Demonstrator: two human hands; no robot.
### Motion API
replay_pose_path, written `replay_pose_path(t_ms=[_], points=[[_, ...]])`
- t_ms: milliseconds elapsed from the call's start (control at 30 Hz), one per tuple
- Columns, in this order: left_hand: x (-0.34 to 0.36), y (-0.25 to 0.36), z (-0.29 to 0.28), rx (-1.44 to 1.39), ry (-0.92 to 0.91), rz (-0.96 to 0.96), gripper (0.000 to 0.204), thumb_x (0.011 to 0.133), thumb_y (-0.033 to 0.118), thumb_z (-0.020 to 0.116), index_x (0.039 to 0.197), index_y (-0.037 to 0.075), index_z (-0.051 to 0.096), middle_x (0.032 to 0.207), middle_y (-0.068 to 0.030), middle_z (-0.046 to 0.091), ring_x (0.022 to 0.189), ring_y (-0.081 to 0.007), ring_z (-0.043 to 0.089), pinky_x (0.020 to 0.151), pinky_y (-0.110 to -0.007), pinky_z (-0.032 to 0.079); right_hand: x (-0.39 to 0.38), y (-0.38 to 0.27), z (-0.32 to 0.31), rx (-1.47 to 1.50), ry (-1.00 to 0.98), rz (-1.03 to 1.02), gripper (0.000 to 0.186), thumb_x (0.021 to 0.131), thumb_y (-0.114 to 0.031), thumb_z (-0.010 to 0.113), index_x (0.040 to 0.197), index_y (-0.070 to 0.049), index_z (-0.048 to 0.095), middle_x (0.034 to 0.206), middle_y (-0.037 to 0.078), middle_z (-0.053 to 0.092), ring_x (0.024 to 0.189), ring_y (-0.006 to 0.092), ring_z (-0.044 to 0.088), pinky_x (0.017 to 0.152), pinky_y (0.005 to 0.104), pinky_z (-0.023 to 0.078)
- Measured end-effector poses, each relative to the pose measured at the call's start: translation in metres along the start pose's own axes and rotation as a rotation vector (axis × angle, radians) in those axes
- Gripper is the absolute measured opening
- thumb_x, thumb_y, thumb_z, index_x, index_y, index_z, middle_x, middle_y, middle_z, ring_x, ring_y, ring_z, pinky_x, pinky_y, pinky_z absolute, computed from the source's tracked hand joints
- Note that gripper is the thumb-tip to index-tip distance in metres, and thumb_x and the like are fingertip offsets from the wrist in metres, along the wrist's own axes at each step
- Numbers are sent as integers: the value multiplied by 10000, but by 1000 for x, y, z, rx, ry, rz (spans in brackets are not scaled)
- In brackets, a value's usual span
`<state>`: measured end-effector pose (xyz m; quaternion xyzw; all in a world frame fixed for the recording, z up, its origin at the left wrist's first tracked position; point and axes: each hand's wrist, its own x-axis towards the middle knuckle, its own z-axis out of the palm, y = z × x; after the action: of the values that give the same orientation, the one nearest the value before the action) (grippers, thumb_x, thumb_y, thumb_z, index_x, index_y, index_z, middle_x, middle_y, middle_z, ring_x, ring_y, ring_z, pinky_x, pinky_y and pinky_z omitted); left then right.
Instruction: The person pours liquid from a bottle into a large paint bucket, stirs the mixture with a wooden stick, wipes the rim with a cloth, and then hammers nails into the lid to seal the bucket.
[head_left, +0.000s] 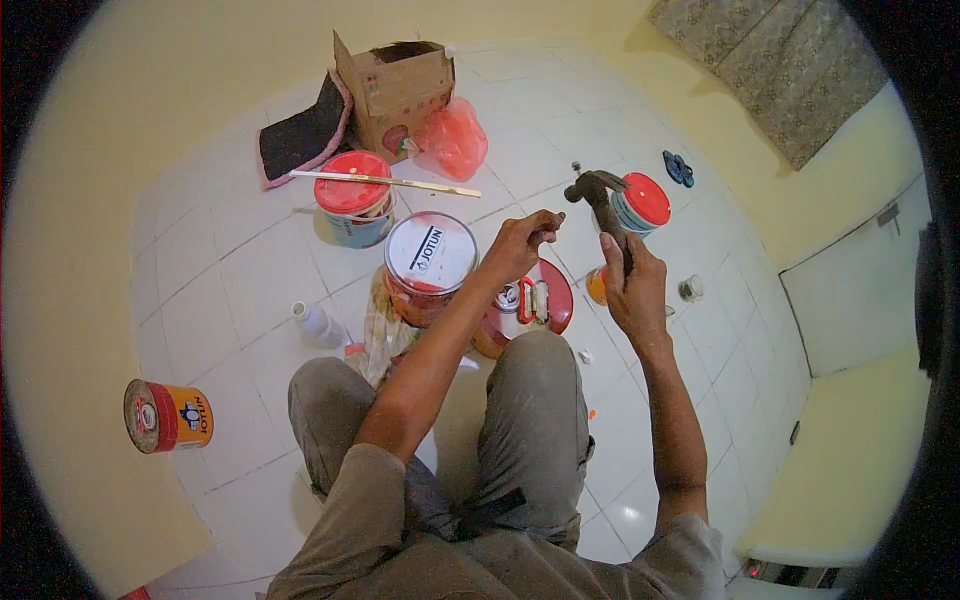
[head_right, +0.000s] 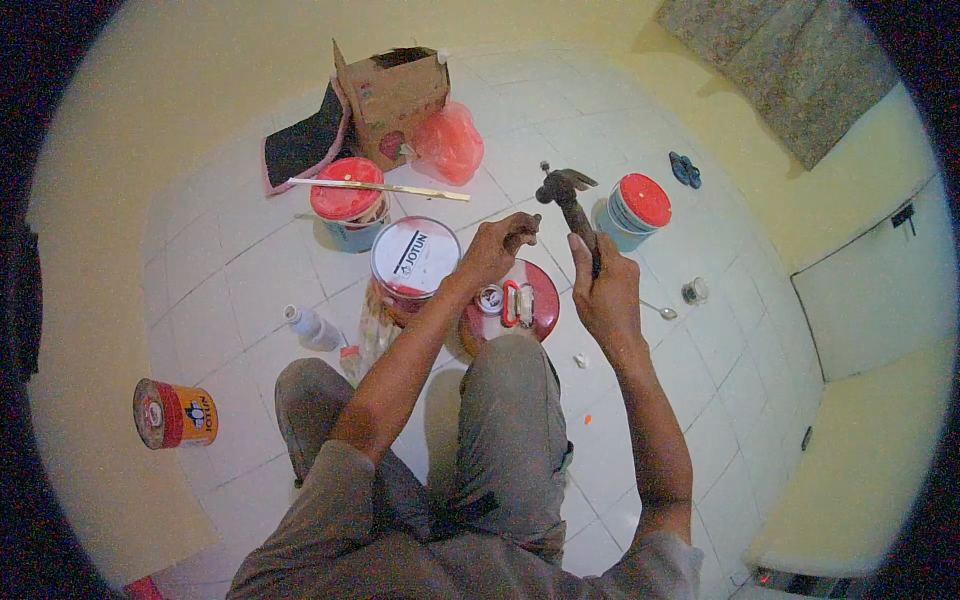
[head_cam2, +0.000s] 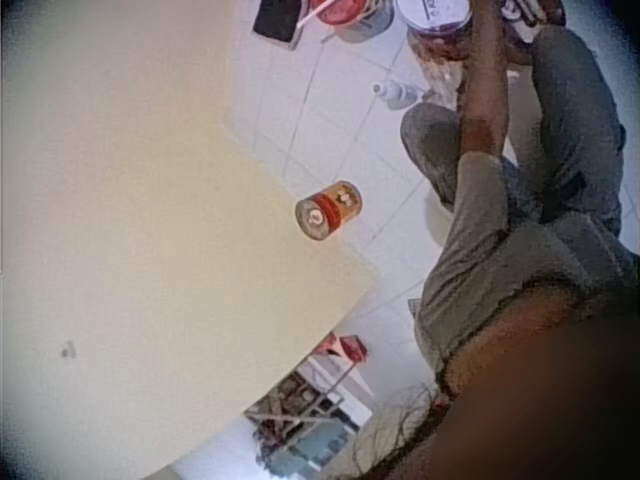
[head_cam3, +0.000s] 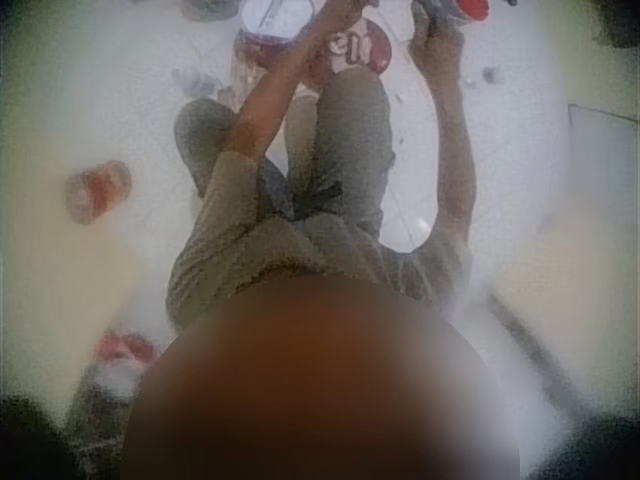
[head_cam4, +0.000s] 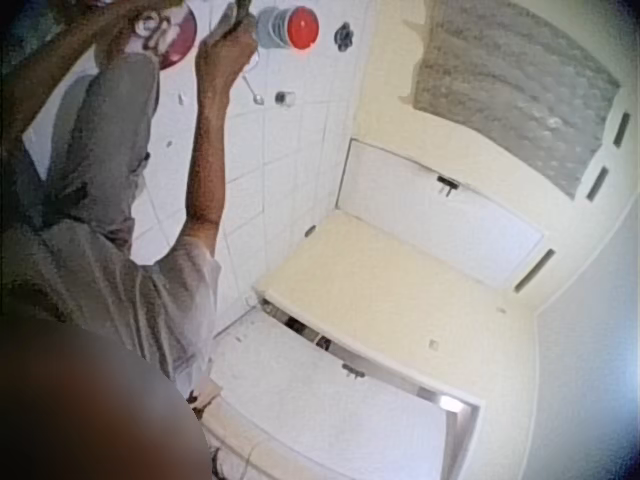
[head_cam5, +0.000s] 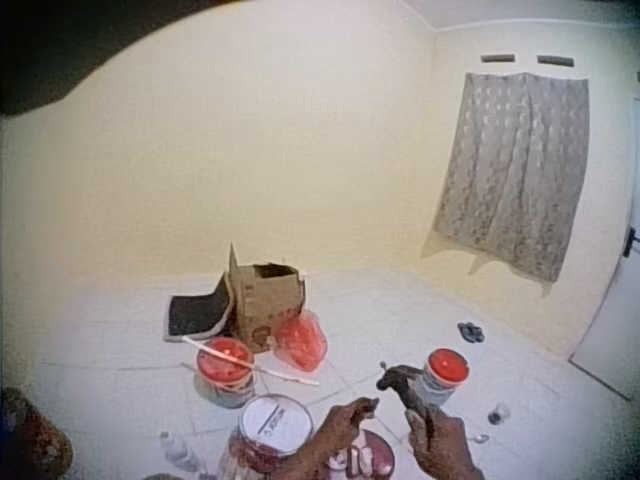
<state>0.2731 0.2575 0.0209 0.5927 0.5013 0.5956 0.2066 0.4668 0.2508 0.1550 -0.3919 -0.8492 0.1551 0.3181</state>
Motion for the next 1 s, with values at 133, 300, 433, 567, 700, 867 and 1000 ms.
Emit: replay_pose_path(t_ms=[133, 300, 433, 567, 700, 867, 1000], points=[[1, 0, 2, -14, 25, -10, 190, 993, 9, 576, 1173, -13, 632, 991, -178, 754, 962, -267, 757, 855, -375, 568, -3, 8, 6, 61, 79, -13, 306, 1042, -264, 601, 974, 31, 645, 651, 237, 605, 533, 353, 585, 543, 459, 421], [5, -9, -2, -26, -4, -13, 168, 1011, 56, 560, 1152, -12, 621, 940, -149, 742, 920, -222, 737, 867, -353, 563, -14, 19, 4, 93, 133, 41, 336, 1047, -279, 596, 948, 39, 645, 652, 203, 582, 549, 280, 530, 568, 426, 415], [9, -28, -8, -122, 52, -65, 146, 1021, 99, 563, 1125, 7, 609, 914, -114, 730, 909, -190, 718, 857, -357, 569, -32, 27, -4, 144, 123, 186, 413, 1054, -327, 585, 880, 46, 626, 643, 156, 543, 588, 204, 490, 583, 402, 398], [11, -41, -9, -247, 130, -112, 146, 1028, 72, 554, 1147, -4, 588, 987, -141, 724, 931, -202, 720, 839, -360, 590, -53, 35, -2, 218, 122, 327, 481, 1054, -372, 586, 804, 39, 595, 630, 95, 515, 600, 159, 458, 569, 384, 383], [9, -32, -6, -206, 119, -98, 178, 1029, 55, 545, 1183, -13, 604, 1027, -132, 732, 970, -220, 730, 878, -365, 580, -67, 36, -3, 274, 114, 392, 485, 1051, -378, 591, 775, 20, 588, 624, 59, 508, 597, 137, 451, 553, 361, 370], [12, 15, -7, -43, -31, 98, 202, 1027, 79, 566, 1201, -11, 617, 985, -123, 735, 971, -186, 720, 908, -352, 561, -80, 40, -7, 275, 136, 363, 465, 1056, -374, 585, 770, -7, 585, 623, 21, 500, 586, 107, 462, 544, 324, 372], [9, 28, -14, -147, -110, -44, 194, 1017, 72, 584, 1185, -16, 621, 1005, -104, 724, 966, -172, 711, 912, -342, 562, -91, 47, -11, 295, 170, 335, 373, 1049, -333, 628, 815, -44, 600, 615, -46, 460, 527, 39, 403, 470, 239, 321]])
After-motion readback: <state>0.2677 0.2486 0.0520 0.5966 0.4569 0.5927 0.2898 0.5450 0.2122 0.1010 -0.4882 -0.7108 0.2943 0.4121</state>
